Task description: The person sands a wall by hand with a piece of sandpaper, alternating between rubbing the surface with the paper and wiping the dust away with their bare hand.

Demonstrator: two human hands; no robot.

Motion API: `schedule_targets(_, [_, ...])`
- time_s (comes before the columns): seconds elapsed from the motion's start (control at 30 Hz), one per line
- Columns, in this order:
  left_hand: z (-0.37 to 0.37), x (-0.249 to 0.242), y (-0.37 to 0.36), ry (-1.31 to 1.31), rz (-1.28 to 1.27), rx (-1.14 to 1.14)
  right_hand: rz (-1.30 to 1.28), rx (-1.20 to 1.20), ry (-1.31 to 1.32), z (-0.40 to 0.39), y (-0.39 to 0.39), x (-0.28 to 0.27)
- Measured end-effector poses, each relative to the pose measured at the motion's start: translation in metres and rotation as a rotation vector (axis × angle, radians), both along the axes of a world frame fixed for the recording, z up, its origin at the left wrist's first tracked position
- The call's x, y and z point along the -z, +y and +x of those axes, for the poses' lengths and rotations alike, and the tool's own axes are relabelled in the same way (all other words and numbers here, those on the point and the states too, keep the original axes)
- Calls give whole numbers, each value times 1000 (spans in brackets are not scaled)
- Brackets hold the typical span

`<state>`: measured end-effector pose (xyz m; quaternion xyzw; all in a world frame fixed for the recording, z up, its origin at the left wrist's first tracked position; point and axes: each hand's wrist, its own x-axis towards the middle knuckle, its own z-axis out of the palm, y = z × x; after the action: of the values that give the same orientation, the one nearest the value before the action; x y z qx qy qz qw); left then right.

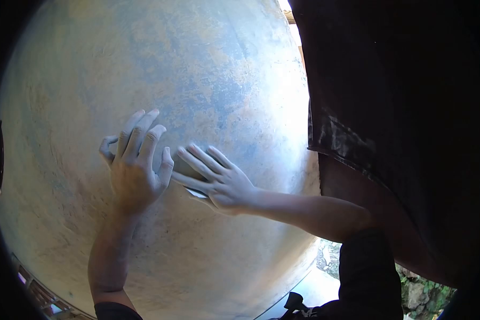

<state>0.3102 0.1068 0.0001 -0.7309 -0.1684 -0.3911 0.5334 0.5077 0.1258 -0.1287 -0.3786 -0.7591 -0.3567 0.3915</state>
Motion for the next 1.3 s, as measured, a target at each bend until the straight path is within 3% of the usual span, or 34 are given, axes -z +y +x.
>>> schedule_targets(0.07, [-1,2,-2,24,-14,-13,31,26,-57,18,5,15])
schedule_targets(0.13, [0,6,2,27,5,19,46,204,224,40,10,-11])
schedule_targets(0.23, [1,7,8,55,6,31,121,192,643,91,27,-81])
schedule_targets(0.37, [-2,8,7,43,-2,16,127,216,861,88,33,-137])
schedule_targets(0.47, [-3,8,4,14,-19,42,97,226,532,39,20,-106])
schedule_targets(0.63, [-4,8,3,47,-15,45,-9,4,-262,18,1,12])
schedule_targets(0.73, [-3,7,3,51,-25,40,185,49,-320,56,10,11])
schedule_targets(0.8, [1,7,4,51,-42,25,36,174,84,83,16,-10])
schedule_targets(0.93, [9,5,7,84,-44,-19,207,126,784,145,38,-79])
schedule_targets(1.03, [11,6,9,110,-29,-41,204,176,877,152,47,-93])
schedule_targets(1.1, [14,5,9,104,-23,-37,86,214,776,125,29,-84])
schedule_targets(1.13, [15,5,8,104,-39,-39,91,256,538,116,35,-64])
schedule_targets(1.23, [21,2,4,94,-56,-47,-10,45,17,74,9,2])
schedule_targets(1.27, [22,2,3,88,-55,-53,-100,-133,-137,72,9,22])
schedule_targets(1.3, [23,2,3,88,-58,-61,-102,-142,-137,77,7,25])
